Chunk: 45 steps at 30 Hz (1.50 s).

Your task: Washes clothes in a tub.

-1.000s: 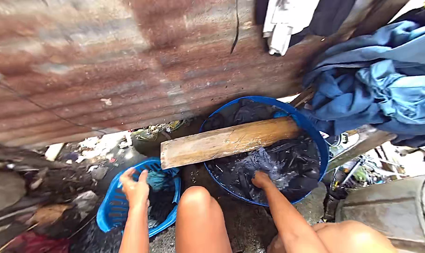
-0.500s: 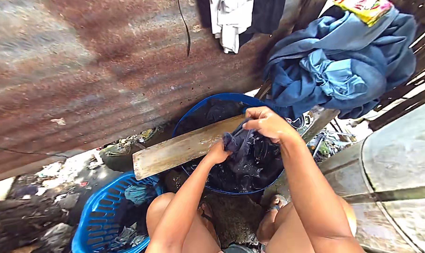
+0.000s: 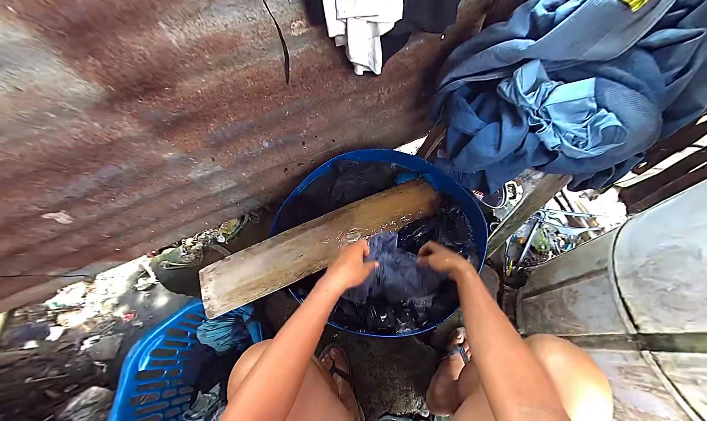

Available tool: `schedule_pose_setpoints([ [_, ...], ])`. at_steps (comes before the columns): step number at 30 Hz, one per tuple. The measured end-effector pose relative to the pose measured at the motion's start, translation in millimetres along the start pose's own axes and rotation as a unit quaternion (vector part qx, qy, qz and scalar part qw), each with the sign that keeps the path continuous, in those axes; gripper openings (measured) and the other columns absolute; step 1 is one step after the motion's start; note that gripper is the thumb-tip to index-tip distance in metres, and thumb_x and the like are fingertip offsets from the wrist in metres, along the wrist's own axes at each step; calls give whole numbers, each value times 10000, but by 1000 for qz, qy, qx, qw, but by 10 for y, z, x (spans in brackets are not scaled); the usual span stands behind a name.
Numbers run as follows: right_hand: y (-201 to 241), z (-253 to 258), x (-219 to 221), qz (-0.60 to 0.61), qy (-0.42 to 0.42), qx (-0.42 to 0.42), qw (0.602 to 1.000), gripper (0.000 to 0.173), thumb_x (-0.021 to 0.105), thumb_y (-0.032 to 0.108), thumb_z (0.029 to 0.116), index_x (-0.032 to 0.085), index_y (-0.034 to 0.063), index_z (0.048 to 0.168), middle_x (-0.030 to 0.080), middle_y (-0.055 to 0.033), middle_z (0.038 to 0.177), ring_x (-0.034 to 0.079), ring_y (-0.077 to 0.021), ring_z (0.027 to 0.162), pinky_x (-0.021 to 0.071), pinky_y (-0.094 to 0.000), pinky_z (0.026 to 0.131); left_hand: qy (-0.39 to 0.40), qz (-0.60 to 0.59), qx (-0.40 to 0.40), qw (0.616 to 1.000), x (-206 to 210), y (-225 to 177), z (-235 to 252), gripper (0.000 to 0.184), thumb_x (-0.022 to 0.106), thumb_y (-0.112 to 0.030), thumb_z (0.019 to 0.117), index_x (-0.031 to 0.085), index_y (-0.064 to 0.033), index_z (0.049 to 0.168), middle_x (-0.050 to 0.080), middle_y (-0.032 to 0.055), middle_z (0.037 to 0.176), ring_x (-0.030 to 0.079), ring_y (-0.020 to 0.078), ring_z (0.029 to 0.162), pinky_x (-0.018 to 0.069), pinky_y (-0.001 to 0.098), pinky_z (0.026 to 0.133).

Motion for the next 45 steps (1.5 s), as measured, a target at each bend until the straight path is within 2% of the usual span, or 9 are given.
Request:
schedule_pose_setpoints([
  [5,3,-23,716,-218,118,114,962,876,704,201,944,196,78,1647,254,-377,1603,350,-552,1444,358,-681,1129,163,178,-109,964,842,97,9,1037,777,-368,905,96,-169,1662,-44,237,1704,-71,505,1550,52,843,1103],
  [9,21,-37,894,-273,142,118,944,567,562,111,1027,376,-130,1506,390,-334,1566,387,-477,1464,346,-627,1165,171,225,-125,951,1154,202,155,1006,681,-423,955,16,-162,1662,-168,214,1693,-189,444,1548,-48,823,1108],
  [16,34,-107,989,-278,70,127,949,528,536,140,1034,432,-50,1515,447,-282,1552,440,-456,1434,373,-640,1136,147,194,-145,959,1409,336,397,858,662,-240,963,169,-35,1635,-67,278,1689,-76,489,1555,-63,764,1160],
  [20,425,-246,771,-133,85,49,986,447,629,190,999,575,-45,1375,590,-281,1386,561,-411,1320,433,-610,1090,229,134,-107,958,1237,343,341,556,594,-354,1024,564,80,1370,479,311,1487,395,477,1432,282,679,1148],
  [28,1362,-1048,-450,209,-166,-273,924,155,730,-64,838,599,0,893,608,-45,843,588,-96,770,530,-314,729,2,-337,34,941,-135,11,-133,438,708,-41,934,562,39,1340,659,183,1224,642,223,1094,521,418,989],
  [34,934,-939,-919,139,-351,-217,900,215,745,-11,837,652,-56,1026,649,-176,939,618,-257,869,515,-473,802,-174,-332,39,926,-1072,-275,-543,252,688,-81,965,623,29,1181,666,122,1061,626,150,948,527,371,901],
  [37,950,-869,-605,12,-269,-129,954,262,660,45,947,670,-65,1184,671,-321,1143,642,-494,1104,480,-690,958,-228,-416,35,880,-1231,-392,-630,157,610,-186,1029,580,-44,1087,625,42,892,613,96,777,547,306,742],
  [41,1330,-914,171,23,-58,-215,975,453,815,226,895,649,-57,1207,692,-237,1054,678,-357,965,553,-548,898,-246,-569,33,784,-1035,-771,-608,160,581,-123,1033,554,-47,1171,584,44,939,575,109,814,518,294,756],
  [45,1449,-1052,258,26,-144,-228,963,410,739,158,941,629,-74,1260,696,-311,1101,678,-468,1064,503,-669,937,-232,-664,48,709,-906,-1096,-660,124,533,-127,1056,528,-59,1160,581,43,932,590,110,819,529,275,772],
])
Point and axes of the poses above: each hand's wrist, its own z-axis towards the middle knuckle, its own x-axis out of the palm, y = z × x, the point moved 4 cm from there along z, towards the middle knuckle
